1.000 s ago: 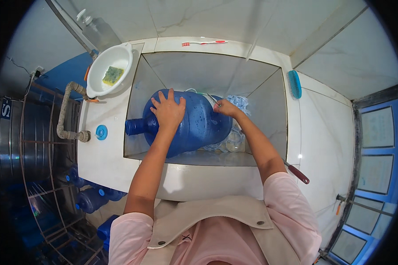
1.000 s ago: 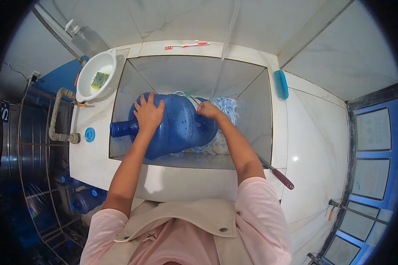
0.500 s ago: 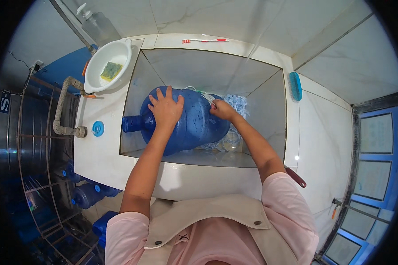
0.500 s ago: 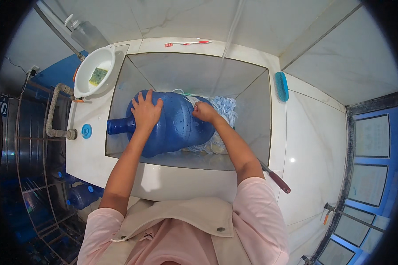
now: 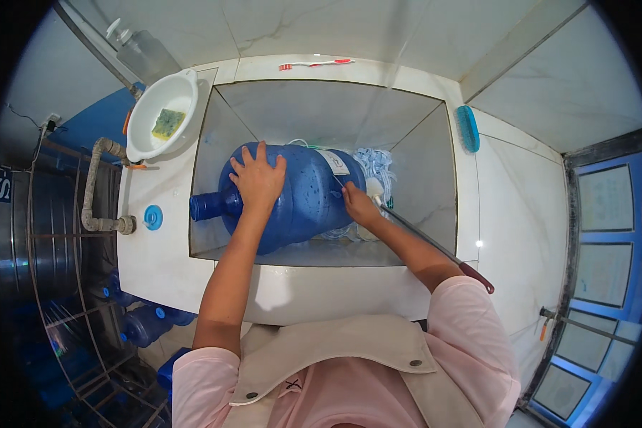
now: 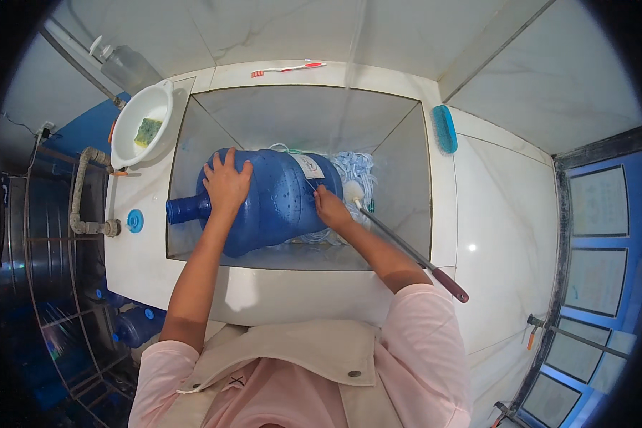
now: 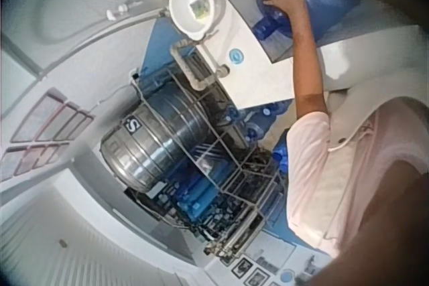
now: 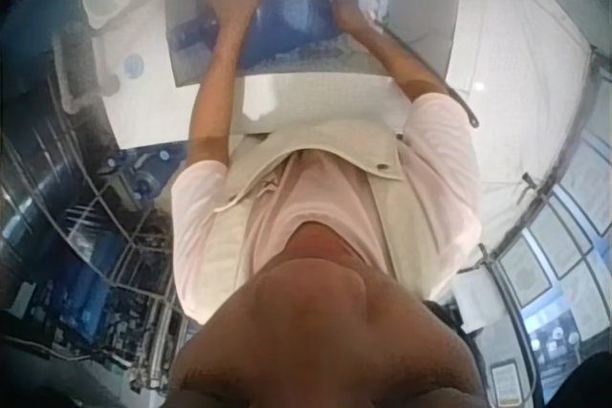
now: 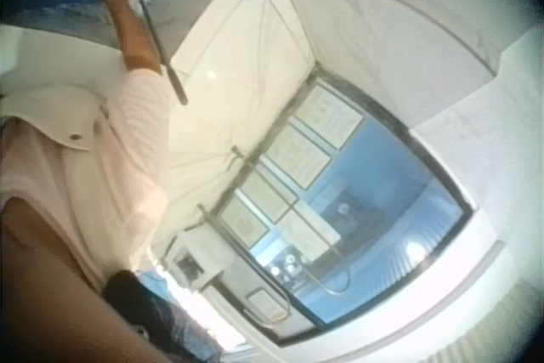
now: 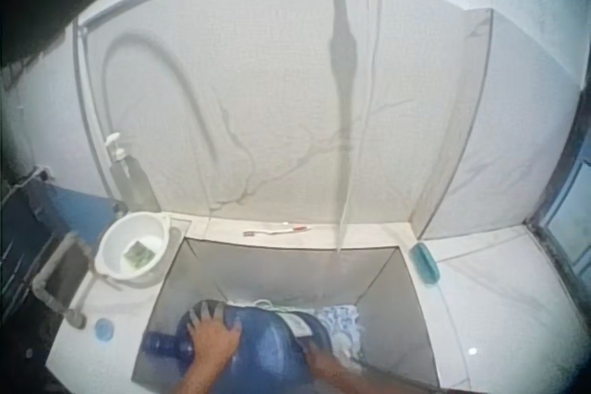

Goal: The person cleans a large blue water bottle by scrubbing the outside with a sponge, using a long brush to scrub the inside, and rinsing it under a stream of water in a sink.

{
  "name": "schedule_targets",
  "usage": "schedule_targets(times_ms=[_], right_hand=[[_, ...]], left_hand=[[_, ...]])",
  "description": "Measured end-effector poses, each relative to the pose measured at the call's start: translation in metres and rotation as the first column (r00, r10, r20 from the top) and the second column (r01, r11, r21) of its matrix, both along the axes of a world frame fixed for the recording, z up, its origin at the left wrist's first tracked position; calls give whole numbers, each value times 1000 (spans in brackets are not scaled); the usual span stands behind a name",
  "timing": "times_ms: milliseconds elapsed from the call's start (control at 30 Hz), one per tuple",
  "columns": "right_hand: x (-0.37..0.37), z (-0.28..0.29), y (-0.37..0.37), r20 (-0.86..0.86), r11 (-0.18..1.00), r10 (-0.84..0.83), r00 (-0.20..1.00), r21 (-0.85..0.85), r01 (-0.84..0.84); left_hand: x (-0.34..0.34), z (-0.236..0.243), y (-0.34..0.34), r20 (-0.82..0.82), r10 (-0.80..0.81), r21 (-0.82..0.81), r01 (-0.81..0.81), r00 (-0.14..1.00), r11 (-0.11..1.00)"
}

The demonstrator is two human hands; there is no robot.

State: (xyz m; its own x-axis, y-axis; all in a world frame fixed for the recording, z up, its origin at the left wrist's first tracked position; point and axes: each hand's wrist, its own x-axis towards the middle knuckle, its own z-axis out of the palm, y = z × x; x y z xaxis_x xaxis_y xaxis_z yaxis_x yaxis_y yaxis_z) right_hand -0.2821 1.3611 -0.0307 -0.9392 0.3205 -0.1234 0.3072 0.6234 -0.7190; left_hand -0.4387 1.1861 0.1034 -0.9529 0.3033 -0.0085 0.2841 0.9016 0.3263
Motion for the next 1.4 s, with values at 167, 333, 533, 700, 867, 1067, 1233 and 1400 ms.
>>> schedule_targets(times_ms=[167, 333, 533, 700, 867, 1067, 1233, 1400], right_hand=[[-2, -14, 4, 1, 998, -47, 999, 35, 47], [1, -13, -3, -93, 998, -42, 995, 38, 46], [0, -15, 0, -46, 998, -6, 999, 58, 9], [1, -12, -2, -86, 998, 18, 996, 61, -13], [-2, -6, -3, 0, 998, -11, 1000, 58, 11], [-2, -9, -4, 10, 996, -11, 1000, 90, 10], [-4, -6, -8, 7, 997, -75, 997, -1, 75], [0, -14, -4, -89, 999, -26, 996, 44, 30]], left_hand=[[1, 2, 5, 8, -14, -10, 14, 1000, 1000], [-2, 2, 2, 11, -12, -22, 12, 1000, 1000], [-1, -3, 2, -9, -19, -15, 19, 1000, 1000], [-2, -3, 2, -22, -16, -19, 15, 1000, 1000], [0, -2, 4, -21, -11, -21, 10, 1000, 1000], [0, -1, 5, -8, -28, -35, 27, 1000, 999], [0, -1, 2, -2, -15, -36, 15, 1000, 999], [-1, 1, 3, 18, -24, -38, 24, 1000, 999]])
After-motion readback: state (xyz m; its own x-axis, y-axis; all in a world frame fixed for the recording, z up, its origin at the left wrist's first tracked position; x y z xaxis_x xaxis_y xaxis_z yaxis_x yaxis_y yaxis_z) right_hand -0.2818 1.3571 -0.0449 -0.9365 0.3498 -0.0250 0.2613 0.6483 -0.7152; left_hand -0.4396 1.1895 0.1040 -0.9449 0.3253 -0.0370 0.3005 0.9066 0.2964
